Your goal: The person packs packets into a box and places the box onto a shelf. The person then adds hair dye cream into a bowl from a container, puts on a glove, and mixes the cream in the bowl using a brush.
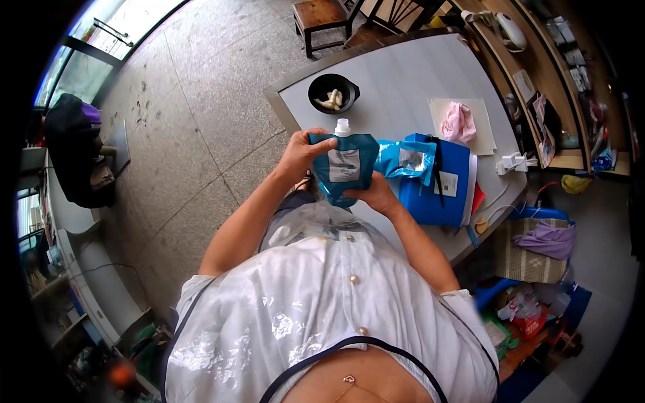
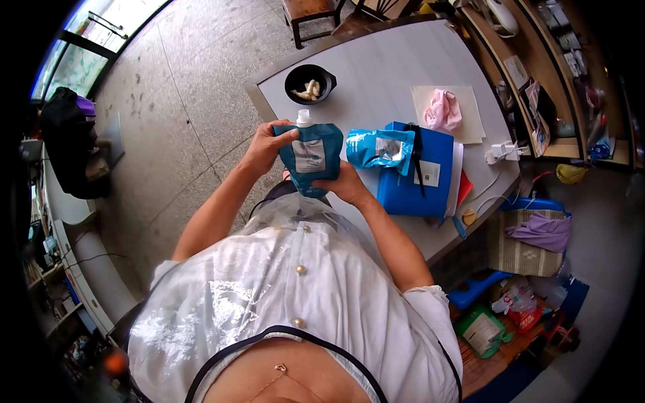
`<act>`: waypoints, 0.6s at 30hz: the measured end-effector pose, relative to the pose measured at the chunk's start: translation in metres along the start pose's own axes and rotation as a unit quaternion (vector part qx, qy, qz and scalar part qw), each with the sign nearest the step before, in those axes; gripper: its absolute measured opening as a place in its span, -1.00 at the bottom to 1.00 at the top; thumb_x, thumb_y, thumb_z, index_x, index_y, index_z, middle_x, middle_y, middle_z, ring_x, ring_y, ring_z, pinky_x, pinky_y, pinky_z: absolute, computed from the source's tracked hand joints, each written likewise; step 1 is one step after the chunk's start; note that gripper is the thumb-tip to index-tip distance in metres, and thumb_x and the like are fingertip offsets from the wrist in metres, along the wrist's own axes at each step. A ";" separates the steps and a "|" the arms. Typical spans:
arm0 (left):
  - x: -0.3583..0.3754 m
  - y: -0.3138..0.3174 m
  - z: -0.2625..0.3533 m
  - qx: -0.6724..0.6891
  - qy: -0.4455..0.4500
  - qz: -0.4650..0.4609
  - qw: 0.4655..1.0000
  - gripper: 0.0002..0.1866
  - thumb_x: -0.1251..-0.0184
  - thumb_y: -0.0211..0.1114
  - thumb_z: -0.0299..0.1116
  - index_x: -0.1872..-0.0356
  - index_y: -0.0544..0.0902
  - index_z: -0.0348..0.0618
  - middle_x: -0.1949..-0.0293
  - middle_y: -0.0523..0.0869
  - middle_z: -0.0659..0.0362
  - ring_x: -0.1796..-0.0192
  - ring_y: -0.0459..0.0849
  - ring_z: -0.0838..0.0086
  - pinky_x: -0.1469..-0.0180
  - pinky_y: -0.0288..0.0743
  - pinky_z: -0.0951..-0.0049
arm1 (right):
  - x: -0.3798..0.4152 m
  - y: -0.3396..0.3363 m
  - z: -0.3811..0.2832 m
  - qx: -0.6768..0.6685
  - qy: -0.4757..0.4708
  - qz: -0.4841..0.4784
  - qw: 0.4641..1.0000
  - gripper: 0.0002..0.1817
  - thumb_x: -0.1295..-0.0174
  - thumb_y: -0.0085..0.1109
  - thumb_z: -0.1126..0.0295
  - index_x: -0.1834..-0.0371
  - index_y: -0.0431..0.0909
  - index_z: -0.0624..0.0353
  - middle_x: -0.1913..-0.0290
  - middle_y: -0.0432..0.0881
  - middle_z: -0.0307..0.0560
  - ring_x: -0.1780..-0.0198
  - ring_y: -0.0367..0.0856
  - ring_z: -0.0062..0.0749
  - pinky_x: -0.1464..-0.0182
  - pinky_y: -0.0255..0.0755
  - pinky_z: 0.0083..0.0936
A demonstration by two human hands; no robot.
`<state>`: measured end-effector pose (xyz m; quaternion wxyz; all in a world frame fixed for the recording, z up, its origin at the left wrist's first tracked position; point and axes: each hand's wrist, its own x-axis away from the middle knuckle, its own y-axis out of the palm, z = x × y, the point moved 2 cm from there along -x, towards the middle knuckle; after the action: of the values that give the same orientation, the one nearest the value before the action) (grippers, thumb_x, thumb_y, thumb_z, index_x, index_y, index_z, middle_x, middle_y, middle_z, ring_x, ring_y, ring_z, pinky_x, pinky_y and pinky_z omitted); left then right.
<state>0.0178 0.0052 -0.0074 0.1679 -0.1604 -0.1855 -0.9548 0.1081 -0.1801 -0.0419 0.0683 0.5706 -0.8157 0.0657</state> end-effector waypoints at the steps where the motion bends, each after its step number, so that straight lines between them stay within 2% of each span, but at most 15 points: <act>1: 0.000 0.008 -0.002 0.030 0.008 0.006 0.999 -0.14 0.11 0.53 -0.15 -0.21 0.28 -0.24 0.05 0.57 0.14 0.02 0.56 0.41 -0.07 0.44 0.50 | 0.004 -0.003 0.001 -0.015 0.027 0.016 0.999 -0.51 0.06 0.40 0.46 -0.02 0.52 0.23 0.08 0.65 -0.12 0.07 0.58 -0.44 -0.05 0.44 -0.48; 2: 0.002 0.015 -0.005 0.061 0.016 0.012 0.998 -0.15 0.12 0.54 -0.17 -0.20 0.28 -0.25 0.03 0.56 0.11 0.01 0.56 0.41 -0.06 0.44 0.51 | 0.009 -0.006 0.003 -0.031 0.055 0.031 0.998 -0.56 0.05 0.39 0.48 0.03 0.55 0.24 0.10 0.65 -0.13 0.08 0.58 -0.46 -0.04 0.44 -0.50; 3: 0.052 0.028 -0.042 0.115 -0.070 0.029 0.990 -0.15 0.12 0.54 -0.17 -0.20 0.28 -0.25 0.03 0.56 0.11 0.01 0.56 0.41 -0.06 0.44 0.51 | 0.066 0.028 0.000 -0.059 0.153 0.019 0.986 -0.56 0.05 0.39 0.48 0.03 0.55 0.24 0.10 0.65 -0.13 0.08 0.58 -0.46 -0.04 0.44 -0.50; 6: 0.001 0.021 -0.035 0.075 -0.018 -0.038 0.996 -0.17 0.16 0.56 -0.25 -0.15 0.29 -0.31 0.00 0.54 0.05 -0.02 0.55 0.37 -0.14 0.41 0.34 | 0.011 -0.008 0.003 -0.087 0.140 0.059 0.985 -0.60 0.05 0.39 0.48 0.08 0.58 0.25 0.13 0.66 -0.12 0.11 0.60 -0.49 -0.03 0.44 -0.53; 9: -0.013 0.013 -0.041 0.050 -0.020 -0.017 0.998 -0.17 0.18 0.57 -0.26 -0.14 0.30 -0.32 0.01 0.56 0.04 -0.04 0.55 0.35 -0.17 0.38 0.31 | -0.008 -0.017 0.008 -0.050 0.181 0.067 0.980 -0.59 0.06 0.41 0.44 0.09 0.59 0.25 0.13 0.67 -0.12 0.11 0.60 -0.45 -0.04 0.44 -0.51; 11: -0.023 0.010 -0.047 0.071 -0.026 -0.010 0.997 -0.21 0.18 0.57 -0.28 -0.10 0.34 -0.30 0.03 0.58 0.04 -0.04 0.55 0.33 -0.17 0.38 0.31 | -0.018 -0.028 0.002 -0.019 0.198 0.052 0.979 -0.55 0.07 0.42 0.42 0.06 0.55 0.26 0.11 0.65 -0.10 0.09 0.59 -0.42 -0.04 0.43 -0.49; 13: -0.031 0.008 -0.054 0.112 -0.048 0.034 0.992 -0.34 0.10 0.52 -0.40 -0.08 0.39 -0.28 0.04 0.59 0.10 0.01 0.57 0.42 -0.11 0.42 0.38 | -0.030 -0.035 -0.007 0.013 0.217 0.035 0.975 -0.50 0.08 0.43 0.39 0.02 0.52 0.26 0.09 0.64 -0.08 0.07 0.59 -0.40 -0.05 0.43 -0.48; 15: -0.038 0.010 -0.059 0.138 -0.047 0.035 0.989 -0.38 0.07 0.50 -0.42 -0.06 0.41 -0.29 0.06 0.61 0.11 0.03 0.58 0.43 -0.10 0.43 0.40 | -0.046 -0.042 -0.014 -0.023 0.168 0.082 0.982 -0.40 0.10 0.45 0.37 -0.05 0.43 0.27 0.05 0.60 -0.04 0.03 0.55 -0.38 -0.06 0.42 -0.46; 16: -0.041 0.012 -0.063 0.160 -0.047 0.036 0.985 -0.43 0.04 0.48 -0.44 -0.03 0.43 -0.29 0.09 0.62 0.12 0.05 0.59 0.44 -0.09 0.44 0.41 | -0.052 -0.047 -0.010 0.015 0.176 0.073 0.982 -0.35 0.10 0.45 0.36 -0.09 0.36 0.26 0.03 0.56 -0.03 0.00 0.53 -0.37 -0.08 0.41 -0.46; 18: -0.049 0.010 -0.076 0.191 -0.056 0.043 0.979 -0.43 0.02 0.47 -0.43 -0.04 0.43 -0.29 0.09 0.63 0.11 0.05 0.60 0.43 -0.09 0.45 0.40 | -0.066 -0.048 -0.013 0.045 0.181 0.074 0.980 -0.37 0.09 0.45 0.35 -0.07 0.38 0.27 0.05 0.57 -0.04 0.03 0.54 -0.39 -0.05 0.42 -0.47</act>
<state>0.0464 -0.0220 -0.0893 0.2261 -0.1869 -0.3668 -0.8829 0.1760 -0.1332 -0.0403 0.1837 0.4896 -0.8262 0.2095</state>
